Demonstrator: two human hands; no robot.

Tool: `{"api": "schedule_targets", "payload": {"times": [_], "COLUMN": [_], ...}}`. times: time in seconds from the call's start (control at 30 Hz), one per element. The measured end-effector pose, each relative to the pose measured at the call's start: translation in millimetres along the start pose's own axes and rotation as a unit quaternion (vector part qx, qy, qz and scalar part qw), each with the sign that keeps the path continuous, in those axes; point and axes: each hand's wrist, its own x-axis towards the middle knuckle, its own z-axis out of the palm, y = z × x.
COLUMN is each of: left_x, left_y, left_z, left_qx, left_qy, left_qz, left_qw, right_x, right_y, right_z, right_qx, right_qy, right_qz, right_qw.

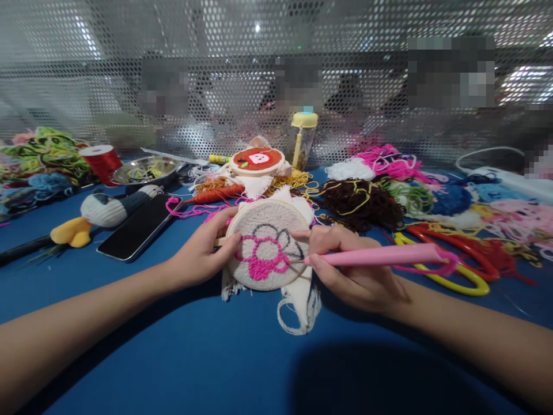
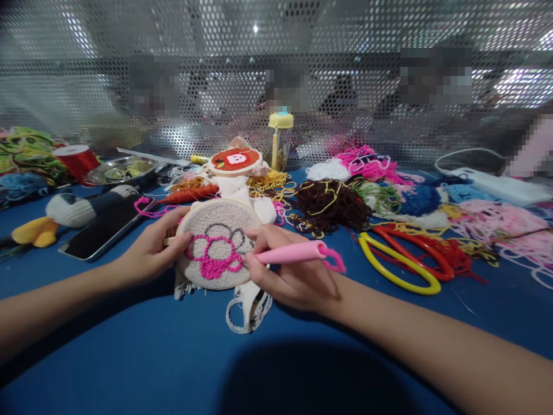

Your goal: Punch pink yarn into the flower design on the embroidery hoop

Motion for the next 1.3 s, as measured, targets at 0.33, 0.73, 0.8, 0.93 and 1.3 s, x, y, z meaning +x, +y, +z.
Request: {"api": "schedule_targets", "payload": {"times": [0.33,0.73,0.8,0.93,1.3], "left_x": [0,-1,-1,-2,0], "left_y": [1,3,3,3,4], "left_z": [0.9,1.1,1.4,1.2,1.7], "left_qx": [-0.023,-0.011,-0.010,-0.017,-0.022], "left_qy": [-0.004,0.009,0.013,0.007,0.004], "left_qz": [-0.021,-0.023,-0.019,-0.018,-0.024], "left_qw": [1.000,1.000,1.000,1.000,0.999], "right_x": [1,1,0,-4,12], "right_y": [-3,0,5,13,-16], "right_z": [0,5,8,11,-5], "right_qx": [-0.045,-0.187,-0.216,-0.241,-0.162], "right_qy": [-0.008,-0.029,-0.067,-0.120,-0.202], "right_qz": [0.019,-0.099,-0.136,-0.153,-0.068], "right_qw": [0.999,0.977,0.964,0.951,0.964]}}
